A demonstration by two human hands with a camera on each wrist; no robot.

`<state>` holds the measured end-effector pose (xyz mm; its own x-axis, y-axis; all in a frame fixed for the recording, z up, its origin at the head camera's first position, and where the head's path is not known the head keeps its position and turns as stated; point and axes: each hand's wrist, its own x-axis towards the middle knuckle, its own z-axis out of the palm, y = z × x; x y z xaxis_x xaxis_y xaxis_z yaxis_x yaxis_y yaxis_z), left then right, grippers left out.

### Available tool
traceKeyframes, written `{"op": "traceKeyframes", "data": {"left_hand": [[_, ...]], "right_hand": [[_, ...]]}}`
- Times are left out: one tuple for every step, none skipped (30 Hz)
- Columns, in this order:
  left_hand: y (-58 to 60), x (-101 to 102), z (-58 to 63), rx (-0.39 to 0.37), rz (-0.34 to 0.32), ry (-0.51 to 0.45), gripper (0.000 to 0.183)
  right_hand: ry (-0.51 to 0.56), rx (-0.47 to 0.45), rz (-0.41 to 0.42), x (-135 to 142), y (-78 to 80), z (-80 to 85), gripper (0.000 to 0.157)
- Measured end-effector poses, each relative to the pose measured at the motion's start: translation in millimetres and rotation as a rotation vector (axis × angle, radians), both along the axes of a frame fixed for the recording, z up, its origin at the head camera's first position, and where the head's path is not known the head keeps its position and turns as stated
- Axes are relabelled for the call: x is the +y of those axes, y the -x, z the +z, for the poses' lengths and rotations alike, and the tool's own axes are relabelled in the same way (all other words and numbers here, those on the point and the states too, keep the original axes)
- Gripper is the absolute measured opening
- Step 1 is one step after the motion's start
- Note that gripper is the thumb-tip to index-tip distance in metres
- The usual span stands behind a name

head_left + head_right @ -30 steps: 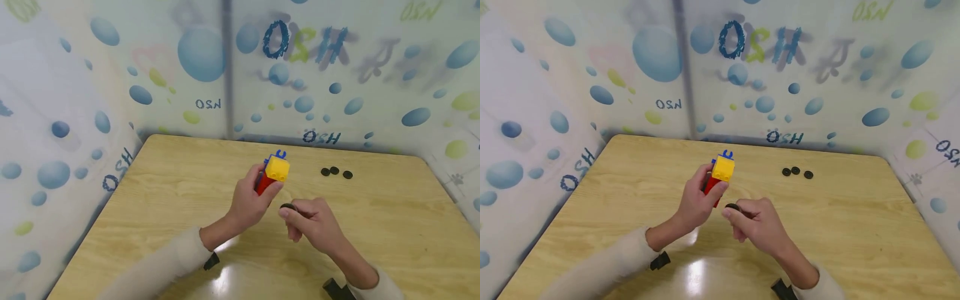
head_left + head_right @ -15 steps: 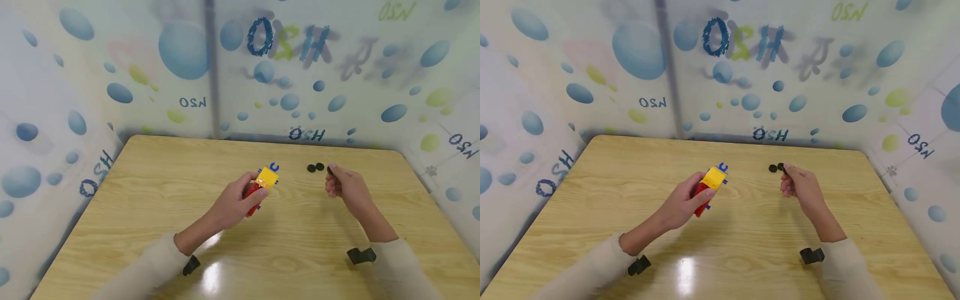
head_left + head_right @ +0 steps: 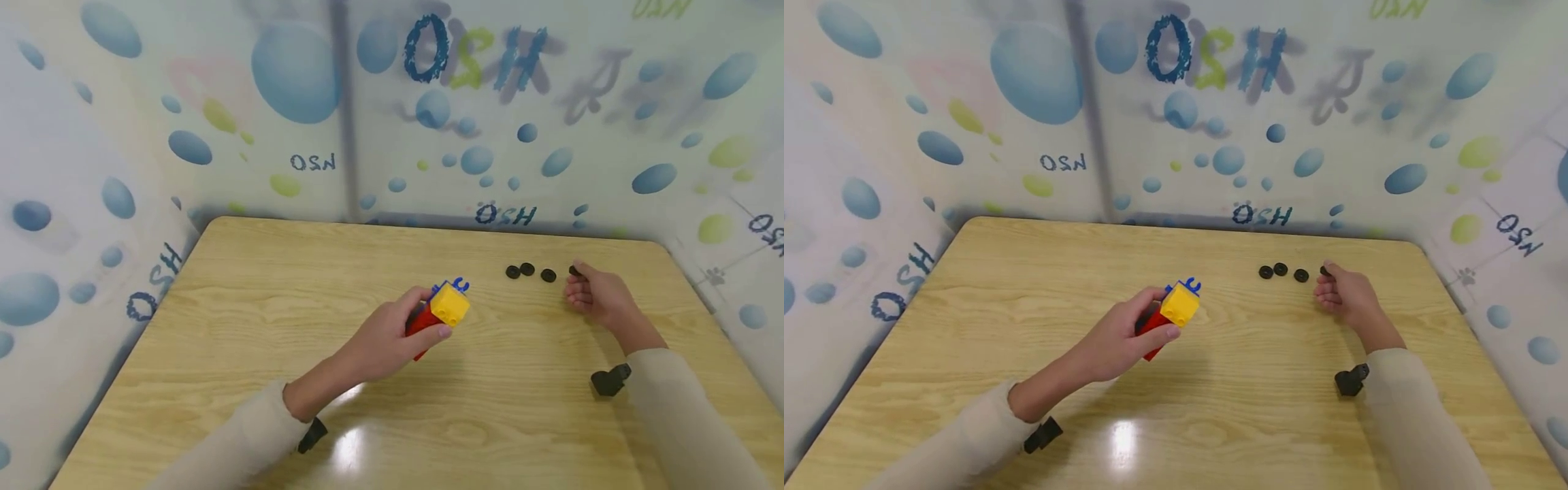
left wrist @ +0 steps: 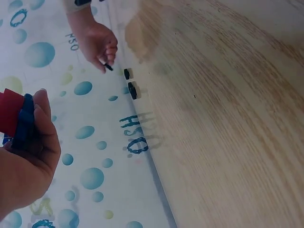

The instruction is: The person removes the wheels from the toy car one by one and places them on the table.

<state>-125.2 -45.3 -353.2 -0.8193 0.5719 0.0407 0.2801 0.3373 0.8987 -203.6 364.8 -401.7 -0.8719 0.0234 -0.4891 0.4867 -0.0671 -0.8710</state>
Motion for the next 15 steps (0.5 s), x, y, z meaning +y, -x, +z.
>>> {"op": "traceKeyframes", "data": {"left_hand": [[0.0, 0, 0.2, -0.009, 0.002, -0.001, 0.043], [0.1, -1, 0.6, -0.016, 0.003, -0.002, 0.043], [0.1, -1, 1.1, -0.024, 0.004, -0.003, 0.043], [0.1, -1, 1.5, -0.030, 0.004, -0.003, 0.042], [0.1, -1, 1.9, -0.033, 0.003, -0.002, 0.042], [0.1, -2, 2.4, -0.039, 0.002, -0.002, 0.042], [0.1, -2, 2.8, -0.042, 0.002, 0.000, 0.043], [0.0, -3, 3.2, -0.043, 0.002, 0.001, 0.043], [-0.1, -3, 3.6, -0.043, 0.004, 0.002, 0.043], [-0.1, -3, 3.7, -0.042, 0.004, 0.001, 0.042], [0.1, -4, 3.8, -0.040, 0.005, 0.001, 0.042], [0.3, -4, 3.8, -0.038, 0.006, -0.001, 0.042], [0.5, -4, 3.7, -0.035, 0.006, 0.000, 0.042], [0.6, -5, 3.5, -0.031, 0.006, 0.001, 0.042], [0.7, -5, 3.5, -0.029, 0.006, 0.001, 0.043]], "right_hand": [[-0.027, -0.015, 0.006, 2, 1.7, -1.7, 0.041], [-0.056, -0.031, 0.012, 4, 3.0, -3.1, 0.041], [-0.078, -0.046, 0.019, 5, 4.3, -4.5, 0.041], [-0.096, -0.059, 0.028, 7, 5.4, -5.7, 0.041], [-0.107, -0.071, 0.030, 8, 6.6, -6.8, 0.041], [-0.121, -0.079, 0.037, 9, 7.4, -7.5, 0.041], [-0.134, -0.085, 0.042, 10, 8.4, -8.3, 0.041], [-0.146, -0.088, 0.048, 9, 9.1, -8.8, 0.040], [-0.157, -0.091, 0.052, 9, 10.1, -9.5, 0.041], [-0.168, -0.094, 0.059, 9, 10.9, -10.0, 0.041], [-0.178, -0.100, 0.057, 8, 11.6, -10.5, 0.041], [-0.186, -0.106, 0.060, 8, 12.1, -10.8, 0.042], [-0.188, -0.114, 0.057, 7, 12.6, -11.3, 0.042], [-0.192, -0.121, 0.056, 6, 12.8, -11.5, 0.043], [-0.195, -0.132, 0.051, 6, 13.0, -12.0, 0.044]]}}
